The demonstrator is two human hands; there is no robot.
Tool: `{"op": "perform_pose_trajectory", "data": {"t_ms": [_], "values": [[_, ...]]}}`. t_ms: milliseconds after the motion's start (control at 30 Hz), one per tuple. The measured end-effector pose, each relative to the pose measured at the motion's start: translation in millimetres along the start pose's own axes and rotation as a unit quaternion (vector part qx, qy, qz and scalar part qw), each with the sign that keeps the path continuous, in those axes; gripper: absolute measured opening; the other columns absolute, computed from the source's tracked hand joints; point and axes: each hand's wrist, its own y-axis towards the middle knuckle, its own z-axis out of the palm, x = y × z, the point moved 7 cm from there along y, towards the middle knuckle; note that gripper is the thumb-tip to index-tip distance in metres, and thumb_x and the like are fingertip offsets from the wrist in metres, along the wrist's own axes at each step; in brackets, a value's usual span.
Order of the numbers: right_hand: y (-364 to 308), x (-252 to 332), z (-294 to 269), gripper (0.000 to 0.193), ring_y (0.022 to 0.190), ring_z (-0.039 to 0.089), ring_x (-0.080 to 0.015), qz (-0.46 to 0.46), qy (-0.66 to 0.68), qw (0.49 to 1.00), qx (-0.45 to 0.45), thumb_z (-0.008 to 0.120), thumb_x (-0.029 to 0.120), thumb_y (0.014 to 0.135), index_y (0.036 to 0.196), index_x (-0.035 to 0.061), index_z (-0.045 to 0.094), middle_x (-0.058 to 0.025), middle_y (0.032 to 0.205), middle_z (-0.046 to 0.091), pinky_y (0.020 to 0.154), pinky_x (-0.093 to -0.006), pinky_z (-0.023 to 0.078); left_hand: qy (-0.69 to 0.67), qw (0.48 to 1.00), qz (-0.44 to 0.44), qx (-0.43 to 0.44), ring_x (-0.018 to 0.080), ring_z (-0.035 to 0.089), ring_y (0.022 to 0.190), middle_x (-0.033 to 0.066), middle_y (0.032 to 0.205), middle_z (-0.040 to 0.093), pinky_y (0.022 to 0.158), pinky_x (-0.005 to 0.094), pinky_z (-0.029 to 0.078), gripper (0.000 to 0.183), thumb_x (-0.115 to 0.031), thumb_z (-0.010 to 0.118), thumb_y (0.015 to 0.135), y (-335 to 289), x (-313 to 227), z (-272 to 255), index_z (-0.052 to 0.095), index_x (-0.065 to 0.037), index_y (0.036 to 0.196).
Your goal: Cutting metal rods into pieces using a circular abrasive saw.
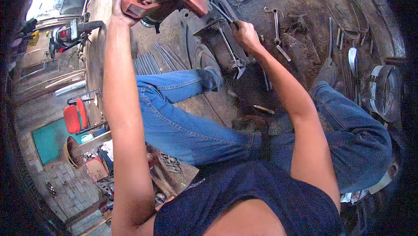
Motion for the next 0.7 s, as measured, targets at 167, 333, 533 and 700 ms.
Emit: {"op": "perform_pose_trajectory", "data": {"t_ms": [167, 333, 533, 700], "values": [[1.5, 8.0, 2.0, 0.018, 0.077, 0.056, -0.043, 0.007, -0.031, 0.999, 0.024, 0.048, 0.011, 0.078, 0.083, -0.002, 0.059, -0.0269, 0.077, 0.057, 0.068, -0.0474, 0.044, -0.008, 0.998, -0.009, -0.065, 0.0177, 0.054, 0.063, 0.0087, 0.073, 0.051, 0.061, 0.0299, 0.052, 0.044, -0.029, 0.061, 0.074, -3.1, 0.4, -4.3, 0.049, 0.0, 0.104], [-5.5, 12.7, 4.0, 0.016, 0.079, 0.055, -0.0439, -0.022, -0.059, 0.998, 0.027, 0.046, 0.009, 0.076, 0.086, -0.0014, 0.055, -0.0262, 0.08, 0.057, 0.07, -0.0485, 0.043, -0.021, 1.0, -0.013, -0.005, 0.0108, 0.049, 0.055, 0.0061, 0.068, 0.048, 0.053, 0.0225, 0.048, 0.03, -0.026, 0.054, 0.08, -2.4, -1.8, 1.3, 0.048, -0.003, 0.099], [-9.4, 12.2, 12.3, 0.012, 0.081, 0.053, -0.0428, -0.032, -0.104, 0.993, 0.037, 0.045, 0.01, 0.077, 0.085, -0.0001, 0.047, -0.0244, 0.084, 0.055, 0.07, -0.0491, 0.042, -0.044, 0.999, -0.032, -0.006, 0.0118, 0.049, 0.055, 0.005, 0.066, 0.046, 0.052, 0.0237, 0.048, 0.032, -0.024, 0.056, 0.078, -1.0, 1.2, 0.9, 0.046, -0.002, 0.098], [-11.9, 15.4, 8.7, 0.013, 0.083, 0.054, -0.0425, -0.061, -0.099, 0.993, 0.01, 0.046, 0.011, 0.078, 0.086, 0.0013, 0.048, -0.0236, 0.087, 0.055, 0.071, -0.0492, 0.042, -0.057, 0.998, -0.035, 0.003, 0.0131, 0.049, 0.057, 0.0057, 0.067, 0.045, 0.053, 0.0251, 0.048, 0.037, -0.023, 0.058, 0.075, -2.5, 1.2, 4.5, 0.045, -0.001, 0.102]]}}
